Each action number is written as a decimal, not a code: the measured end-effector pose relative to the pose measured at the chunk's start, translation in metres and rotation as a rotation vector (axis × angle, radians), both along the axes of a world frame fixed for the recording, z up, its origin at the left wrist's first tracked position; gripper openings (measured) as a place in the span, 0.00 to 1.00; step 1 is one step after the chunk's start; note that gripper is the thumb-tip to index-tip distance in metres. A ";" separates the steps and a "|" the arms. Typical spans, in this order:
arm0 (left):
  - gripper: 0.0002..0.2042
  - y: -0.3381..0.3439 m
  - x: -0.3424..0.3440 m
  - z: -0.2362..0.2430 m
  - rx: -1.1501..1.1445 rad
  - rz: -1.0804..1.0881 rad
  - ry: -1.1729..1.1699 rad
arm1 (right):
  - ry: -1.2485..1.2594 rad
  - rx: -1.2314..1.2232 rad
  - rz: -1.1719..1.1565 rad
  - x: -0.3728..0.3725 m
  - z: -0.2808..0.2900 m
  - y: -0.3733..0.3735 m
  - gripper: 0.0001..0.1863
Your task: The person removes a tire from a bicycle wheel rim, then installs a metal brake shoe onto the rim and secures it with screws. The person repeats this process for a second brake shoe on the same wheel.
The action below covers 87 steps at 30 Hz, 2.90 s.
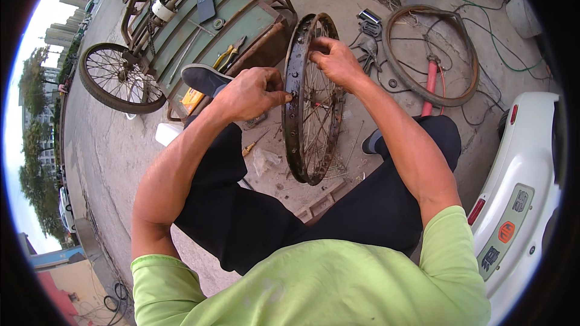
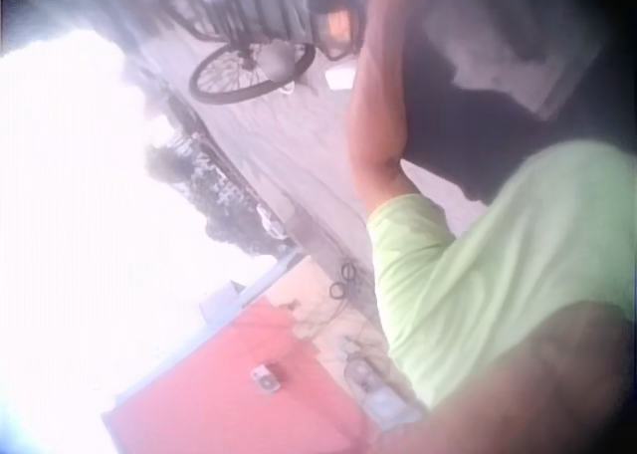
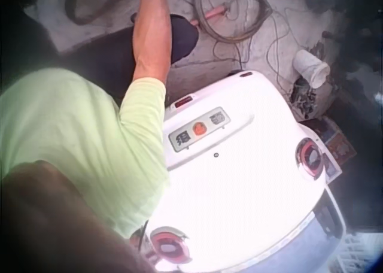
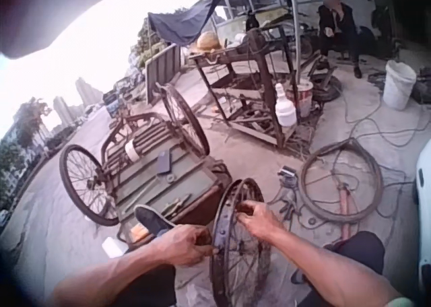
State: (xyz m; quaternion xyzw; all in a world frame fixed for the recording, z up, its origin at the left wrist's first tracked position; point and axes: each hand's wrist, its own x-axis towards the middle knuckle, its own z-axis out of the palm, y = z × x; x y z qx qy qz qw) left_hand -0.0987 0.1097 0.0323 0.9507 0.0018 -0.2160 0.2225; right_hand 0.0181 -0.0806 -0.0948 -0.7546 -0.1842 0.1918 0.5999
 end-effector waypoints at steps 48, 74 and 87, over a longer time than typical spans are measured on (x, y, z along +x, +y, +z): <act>0.10 -0.003 0.038 -0.013 0.162 -0.331 -0.513 | -0.023 0.205 0.081 -0.042 -0.012 0.006 0.13; 0.10 -0.002 0.034 -0.014 0.094 -0.363 -0.504 | 0.047 0.258 0.085 -0.053 -0.012 0.001 0.09; 0.11 -0.006 0.038 -0.019 0.095 -0.328 -0.493 | 0.024 0.214 0.081 -0.051 -0.012 -0.001 0.10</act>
